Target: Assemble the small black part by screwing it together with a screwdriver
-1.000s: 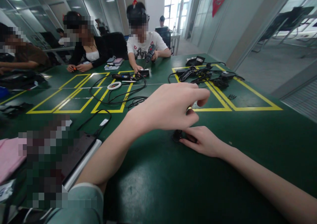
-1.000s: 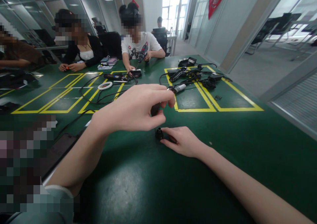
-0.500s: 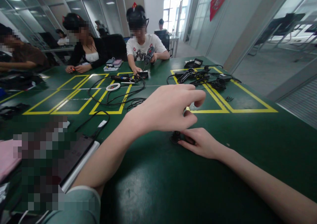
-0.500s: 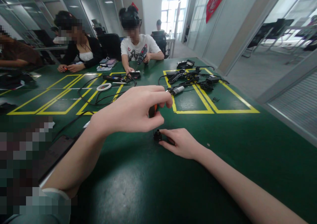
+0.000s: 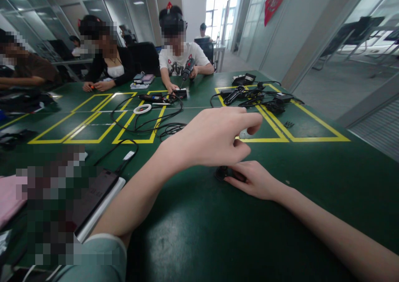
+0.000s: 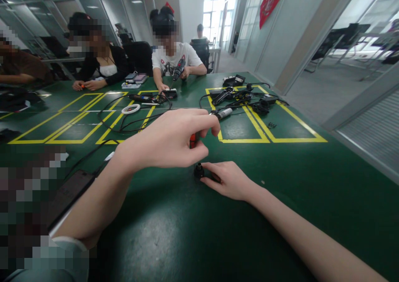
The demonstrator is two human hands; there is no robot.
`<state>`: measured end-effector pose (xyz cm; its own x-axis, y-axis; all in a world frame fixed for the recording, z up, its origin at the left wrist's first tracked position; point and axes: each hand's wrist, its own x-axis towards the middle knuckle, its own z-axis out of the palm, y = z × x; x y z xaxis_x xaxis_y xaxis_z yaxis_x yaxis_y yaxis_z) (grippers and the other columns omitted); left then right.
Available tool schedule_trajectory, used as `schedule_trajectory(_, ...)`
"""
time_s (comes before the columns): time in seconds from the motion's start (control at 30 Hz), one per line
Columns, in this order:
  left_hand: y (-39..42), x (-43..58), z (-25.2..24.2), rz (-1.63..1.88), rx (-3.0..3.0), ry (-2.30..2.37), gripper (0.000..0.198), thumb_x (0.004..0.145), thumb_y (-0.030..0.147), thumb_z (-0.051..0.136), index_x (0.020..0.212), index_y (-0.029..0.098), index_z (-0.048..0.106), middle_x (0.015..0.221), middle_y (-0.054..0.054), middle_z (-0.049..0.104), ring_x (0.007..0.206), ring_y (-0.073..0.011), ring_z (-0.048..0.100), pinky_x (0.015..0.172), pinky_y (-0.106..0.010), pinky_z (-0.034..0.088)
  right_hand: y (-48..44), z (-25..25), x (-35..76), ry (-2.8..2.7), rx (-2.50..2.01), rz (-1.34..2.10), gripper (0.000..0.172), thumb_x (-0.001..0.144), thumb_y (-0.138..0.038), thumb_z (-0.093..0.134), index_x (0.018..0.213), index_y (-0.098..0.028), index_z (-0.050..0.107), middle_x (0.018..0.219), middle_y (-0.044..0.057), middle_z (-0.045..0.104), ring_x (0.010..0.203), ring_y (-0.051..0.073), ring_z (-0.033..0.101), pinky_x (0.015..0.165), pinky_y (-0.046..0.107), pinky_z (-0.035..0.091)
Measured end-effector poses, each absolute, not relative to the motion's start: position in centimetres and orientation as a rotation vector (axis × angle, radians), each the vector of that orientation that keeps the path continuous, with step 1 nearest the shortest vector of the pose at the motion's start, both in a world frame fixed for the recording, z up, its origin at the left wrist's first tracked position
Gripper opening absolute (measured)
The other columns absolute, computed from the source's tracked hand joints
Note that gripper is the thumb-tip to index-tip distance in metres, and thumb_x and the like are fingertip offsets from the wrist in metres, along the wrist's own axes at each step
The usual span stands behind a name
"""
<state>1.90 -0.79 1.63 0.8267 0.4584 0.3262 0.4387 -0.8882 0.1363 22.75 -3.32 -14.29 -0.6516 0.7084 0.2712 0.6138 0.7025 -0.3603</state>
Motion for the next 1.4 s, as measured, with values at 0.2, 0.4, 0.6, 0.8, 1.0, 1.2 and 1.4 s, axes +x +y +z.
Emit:
schedule_trajectory(0.2, -0.6, 2.1, 1.4, 0.593, 2.967, 0.682, 0.046, 0.084, 0.008, 0.045, 0.127, 0.019, 0.06, 0.116, -0.01, 0.064, 0.094, -0.02, 0.063, 0.076, -0.03, 0.047, -3.3, -14.3, 22.8, -2.537, -1.057, 0.331, 0.023, 0.101, -0.033, 0.054, 0.109, -0.016, 0.067, 0.061, 0.0, 0.063, 0.052, 0.017, 0.058, 0.055, 0.026, 0.035)
schedule_trajectory(0.4, -0.5, 2.2, 1.2, 0.595, 2.948, 0.695, 0.038, 0.086, 0.01, 0.046, 0.118, 0.02, 0.063, 0.105, -0.006, 0.069, 0.09, -0.0192, 0.064, 0.075, -0.029, 0.045, -3.3, -14.2, 22.8, -2.537, -1.068, 0.347, 0.022, 0.1, -0.034, 0.055, 0.107, -0.017, 0.067, 0.062, 0.0, 0.063, 0.053, 0.017, 0.058, 0.056, 0.026, 0.035)
schedule_trajectory(0.6, -0.4, 1.7, 1.6, 0.568, 2.911, 0.696, 0.034, 0.081, 0.012, 0.048, 0.109, 0.017, 0.066, 0.099, -0.007, 0.068, 0.082, -0.0186, 0.061, 0.069, -0.03, 0.043, -3.2, -14.3, 22.7, -2.524, -1.046, 0.344, 0.024, 0.101, -0.034, 0.054, 0.11, -0.016, 0.067, 0.062, 0.0, 0.063, 0.053, 0.017, 0.058, 0.055, 0.026, 0.034)
schedule_trajectory(0.8, -0.1, 1.8, 1.3, 0.606, 2.935, 0.677, 0.037, 0.082, 0.009, 0.047, 0.113, 0.019, 0.065, 0.108, -0.008, 0.068, 0.085, -0.0183, 0.062, 0.071, -0.029, 0.044, -3.2, -14.4, 22.8, -2.53, -1.036, 0.344, 0.024, 0.101, -0.034, 0.054, 0.11, -0.016, 0.067, 0.061, -0.002, 0.061, 0.052, 0.016, 0.056, 0.055, 0.026, 0.034)
schedule_trajectory(1.0, 0.3, 1.9, 1.0, 0.642, 2.926, 0.713, 0.032, 0.085, 0.012, 0.048, 0.11, 0.019, 0.066, 0.097, -0.005, 0.072, 0.084, -0.0187, 0.064, 0.07, -0.029, 0.043, -3.2, -14.5, 22.8, -2.536, -1.03, 0.332, 0.024, 0.101, -0.034, 0.054, 0.111, -0.016, 0.066, 0.061, -0.002, 0.06, 0.052, 0.015, 0.056, 0.055, 0.025, 0.034)
schedule_trajectory(1.2, 0.1, 1.7, 1.4, 0.58, 2.938, 0.672, 0.033, 0.08, 0.01, 0.048, 0.106, 0.017, 0.067, 0.095, -0.007, 0.07, 0.082, -0.0188, 0.062, 0.07, -0.029, 0.043, -3.2, -14.4, 22.7, -2.529, -1.033, 0.34, 0.023, 0.101, -0.033, 0.055, 0.11, -0.016, 0.066, 0.061, -0.002, 0.06, 0.051, 0.016, 0.055, 0.054, 0.026, 0.032)
schedule_trajectory(1.4, 0.2, 2.0, 1.1, 0.628, 2.977, 0.696, 0.034, 0.084, 0.009, 0.046, 0.109, 0.019, 0.067, 0.108, -0.008, 0.071, 0.083, -0.018, 0.064, 0.07, -0.028, 0.043, -3.2, -14.5, 22.8, -2.541, -1.038, 0.328, 0.022, 0.101, -0.033, 0.054, 0.11, -0.017, 0.065, 0.062, -0.002, 0.061, 0.052, 0.016, 0.056, 0.055, 0.025, 0.033)
